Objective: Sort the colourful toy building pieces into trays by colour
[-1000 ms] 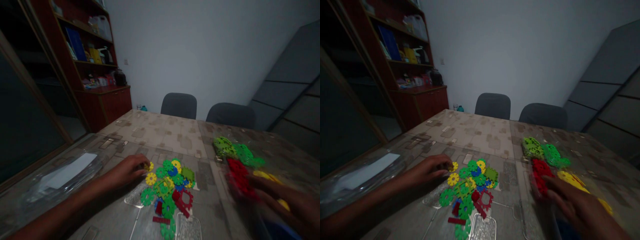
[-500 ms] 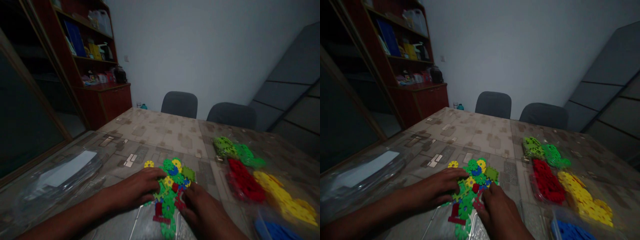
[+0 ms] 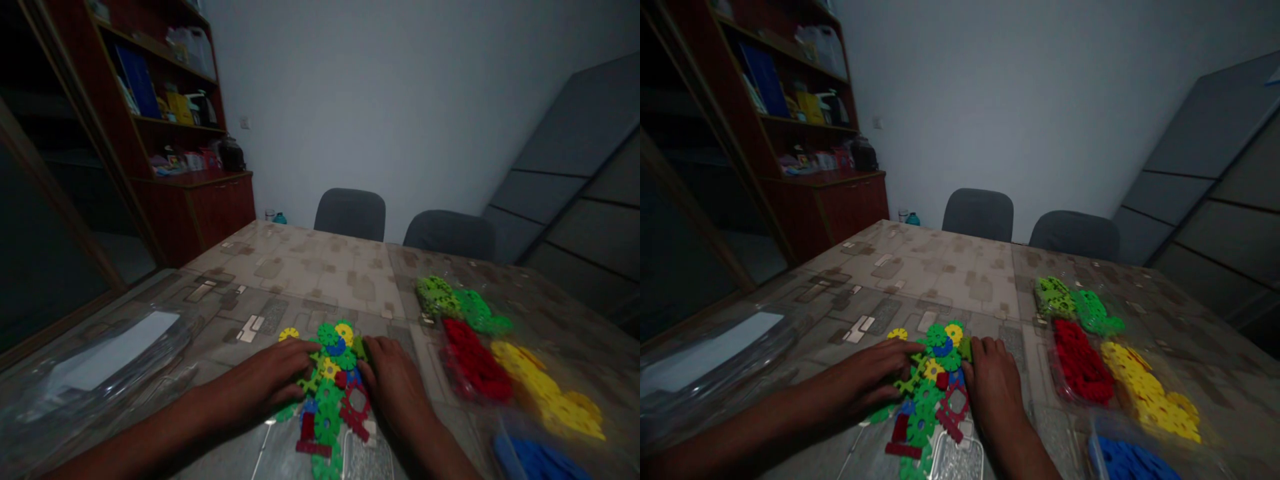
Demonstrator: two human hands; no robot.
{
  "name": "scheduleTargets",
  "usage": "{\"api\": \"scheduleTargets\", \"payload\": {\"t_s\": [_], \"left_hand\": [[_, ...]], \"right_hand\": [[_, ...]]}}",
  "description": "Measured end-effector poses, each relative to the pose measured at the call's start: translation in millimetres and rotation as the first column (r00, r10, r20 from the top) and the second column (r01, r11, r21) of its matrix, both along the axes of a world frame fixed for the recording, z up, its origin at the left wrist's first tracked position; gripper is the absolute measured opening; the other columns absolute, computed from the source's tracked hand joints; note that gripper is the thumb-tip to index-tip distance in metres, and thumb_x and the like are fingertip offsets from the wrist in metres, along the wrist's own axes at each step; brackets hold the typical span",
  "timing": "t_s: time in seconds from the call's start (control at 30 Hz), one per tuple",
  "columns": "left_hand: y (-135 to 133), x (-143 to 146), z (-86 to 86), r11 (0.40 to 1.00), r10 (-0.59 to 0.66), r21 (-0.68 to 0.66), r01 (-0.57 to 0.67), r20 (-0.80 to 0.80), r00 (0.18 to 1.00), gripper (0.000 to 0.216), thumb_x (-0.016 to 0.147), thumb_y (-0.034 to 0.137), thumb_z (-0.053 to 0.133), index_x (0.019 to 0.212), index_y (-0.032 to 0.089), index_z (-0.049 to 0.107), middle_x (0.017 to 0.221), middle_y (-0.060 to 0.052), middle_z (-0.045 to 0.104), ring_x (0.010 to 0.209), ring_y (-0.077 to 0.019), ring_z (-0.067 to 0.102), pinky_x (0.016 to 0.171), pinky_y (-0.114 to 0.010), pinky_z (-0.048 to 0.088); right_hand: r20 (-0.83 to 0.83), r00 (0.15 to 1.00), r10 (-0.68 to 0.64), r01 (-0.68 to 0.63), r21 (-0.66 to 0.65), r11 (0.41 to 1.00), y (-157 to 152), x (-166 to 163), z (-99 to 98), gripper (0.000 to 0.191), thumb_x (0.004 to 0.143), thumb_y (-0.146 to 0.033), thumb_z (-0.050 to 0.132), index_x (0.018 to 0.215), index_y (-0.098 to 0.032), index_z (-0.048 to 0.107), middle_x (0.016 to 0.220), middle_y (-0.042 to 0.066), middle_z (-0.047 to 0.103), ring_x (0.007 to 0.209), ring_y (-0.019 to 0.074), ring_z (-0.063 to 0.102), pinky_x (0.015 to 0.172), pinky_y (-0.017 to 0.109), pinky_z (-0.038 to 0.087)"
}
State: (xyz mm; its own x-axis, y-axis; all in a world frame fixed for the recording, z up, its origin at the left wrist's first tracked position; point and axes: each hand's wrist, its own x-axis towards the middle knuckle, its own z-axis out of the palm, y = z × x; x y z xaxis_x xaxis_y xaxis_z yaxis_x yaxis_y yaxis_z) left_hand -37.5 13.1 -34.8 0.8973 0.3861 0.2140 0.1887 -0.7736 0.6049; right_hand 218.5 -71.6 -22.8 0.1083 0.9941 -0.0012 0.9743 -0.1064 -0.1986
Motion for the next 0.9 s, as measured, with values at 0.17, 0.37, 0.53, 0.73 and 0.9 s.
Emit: {"api": "scheduleTargets", "payload": {"t_s": [0.17, 0.37, 0.53, 0.73, 0.9], "left_hand": [[2.1, -0.3, 0.5, 0.997, 0.079, -0.019, -0.079, -0.008, 0.997, 0.042, 0.100, 0.040, 0.063, 0.136, 0.028, 0.045, 0.141, -0.012, 0.058, 0.125, -0.0320, 0.057, 0.106, -0.047, 0.047], [0.8, 3.6, -8.8, 0.981, 0.180, -0.051, -0.185, -0.096, 0.979, 0.058, 0.092, 0.036, 0.072, 0.141, 0.028, 0.043, 0.140, -0.013, 0.059, 0.125, -0.0339, 0.057, 0.105, -0.050, 0.047], [-1.0, 4.0, -20.1, 0.990, 0.139, -0.003, -0.139, -0.030, 0.990, 0.079, 0.089, 0.040, 0.077, 0.153, 0.032, 0.032, 0.151, -0.014, 0.051, 0.136, -0.0357, 0.049, 0.113, -0.055, 0.037], [11.3, -3.5, 2.6, 0.992, 0.129, 0.010, -0.129, 0.005, 0.992, 0.055, 0.098, 0.046, 0.065, 0.147, 0.031, 0.045, 0.146, -0.011, 0.055, 0.133, -0.0327, 0.051, 0.113, -0.051, 0.039], [25.8, -10.6, 7.0, 0.964, 0.257, 0.066, -0.257, -0.003, 0.966, 0.037, 0.101, 0.035, 0.056, 0.138, 0.029, 0.054, 0.137, -0.010, 0.063, 0.125, -0.0312, 0.058, 0.109, -0.051, 0.044]], "right_hand": [[0.023, 1.000, 0.020, -0.020, 0.005, 1.000, -1.2, 6.6, 5.0, 0.027, 0.102, -0.020, 0.045, 0.105, -0.017, 0.072, 0.106, 0.013, 0.074, 0.103, 0.0312, 0.065, 0.087, 0.040, 0.048], [-0.422, 0.890, 0.176, -0.099, 0.197, 0.975, -10.4, 1.2, 4.9, 0.028, 0.101, -0.025, 0.044, 0.102, -0.018, 0.071, 0.098, 0.010, 0.074, 0.093, 0.0249, 0.068, 0.084, 0.035, 0.048], [-0.687, 0.690, 0.229, -0.140, 0.185, 0.973, -11.9, -16.3, 2.1, 0.024, 0.094, -0.030, 0.052, 0.101, -0.017, 0.071, 0.092, 0.007, 0.076, 0.085, 0.0227, 0.070, 0.077, 0.032, 0.050], [-0.684, 0.699, 0.209, -0.097, 0.199, 0.975, -4.9, -13.5, 11.1, 0.027, 0.094, -0.031, 0.051, 0.096, -0.017, 0.074, 0.093, 0.009, 0.077, 0.085, 0.0240, 0.070, 0.079, 0.035, 0.051], [-0.640, 0.738, 0.215, -0.156, 0.148, 0.977, 1.9, -34.1, 7.9, 0.026, 0.094, -0.025, 0.055, 0.110, -0.017, 0.074, 0.110, 0.010, 0.076, 0.103, 0.0265, 0.069, 0.093, 0.039, 0.050]]}}
